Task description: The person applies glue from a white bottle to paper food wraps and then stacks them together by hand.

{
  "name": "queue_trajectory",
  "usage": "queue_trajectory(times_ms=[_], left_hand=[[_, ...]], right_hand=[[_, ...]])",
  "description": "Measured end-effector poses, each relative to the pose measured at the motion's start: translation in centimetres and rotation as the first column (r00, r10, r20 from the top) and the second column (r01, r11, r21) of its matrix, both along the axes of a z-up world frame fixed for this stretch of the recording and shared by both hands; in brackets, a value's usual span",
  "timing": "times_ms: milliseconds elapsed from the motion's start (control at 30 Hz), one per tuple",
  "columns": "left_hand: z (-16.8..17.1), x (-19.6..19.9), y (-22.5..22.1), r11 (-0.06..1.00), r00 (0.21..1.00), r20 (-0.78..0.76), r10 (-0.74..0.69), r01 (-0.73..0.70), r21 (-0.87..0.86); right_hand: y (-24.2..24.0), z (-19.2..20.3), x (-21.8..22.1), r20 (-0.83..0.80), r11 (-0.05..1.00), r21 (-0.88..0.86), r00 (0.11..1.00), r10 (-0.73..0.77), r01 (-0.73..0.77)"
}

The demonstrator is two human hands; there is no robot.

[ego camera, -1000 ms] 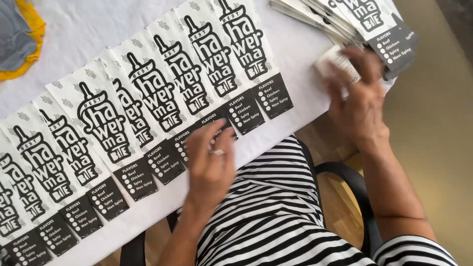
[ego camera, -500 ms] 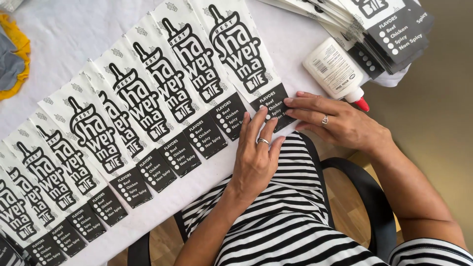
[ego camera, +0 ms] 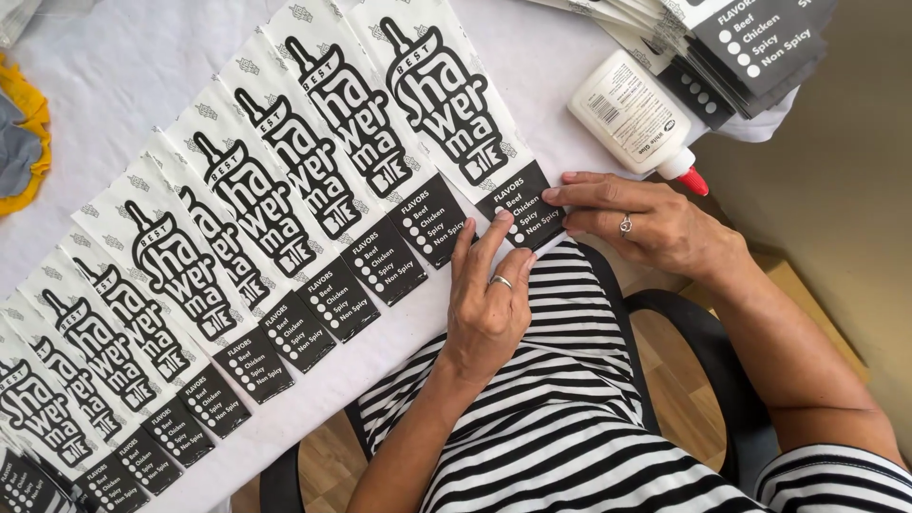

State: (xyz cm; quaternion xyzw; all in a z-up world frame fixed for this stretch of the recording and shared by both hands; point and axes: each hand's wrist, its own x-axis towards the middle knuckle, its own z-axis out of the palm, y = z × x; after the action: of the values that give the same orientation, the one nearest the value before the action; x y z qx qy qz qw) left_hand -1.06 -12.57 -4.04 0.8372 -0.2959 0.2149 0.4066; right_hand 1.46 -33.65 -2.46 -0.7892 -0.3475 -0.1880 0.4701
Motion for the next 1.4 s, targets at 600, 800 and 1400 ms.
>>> queue_trajectory(times_ms=[600, 800, 1400], left_hand=[[0.0, 0.9, -0.7, 0.990, 0.963, -0.249, 0.098, -0.120, -0.073], [0.1, 0.4, -0.7, 0.983, 0.940, -0.338, 0.049, -0.106, -0.152], [2.4, 0.7, -0.1, 1.000, 0.932, -0.361, -0.007, 0.016, 0.022]], right_hand=[[1.8, -0.3, -0.9, -0.238, 0.964, 0.053, 0.941, -0.241, 0.261], [2.0, -1.8, -1.2, -0.237, 0.951, 0.011, 0.925, -0.298, 0.309], [2.4, 1.9, -1.4, -0.414, 0.965, -0.018, 0.877, -0.245, 0.261]])
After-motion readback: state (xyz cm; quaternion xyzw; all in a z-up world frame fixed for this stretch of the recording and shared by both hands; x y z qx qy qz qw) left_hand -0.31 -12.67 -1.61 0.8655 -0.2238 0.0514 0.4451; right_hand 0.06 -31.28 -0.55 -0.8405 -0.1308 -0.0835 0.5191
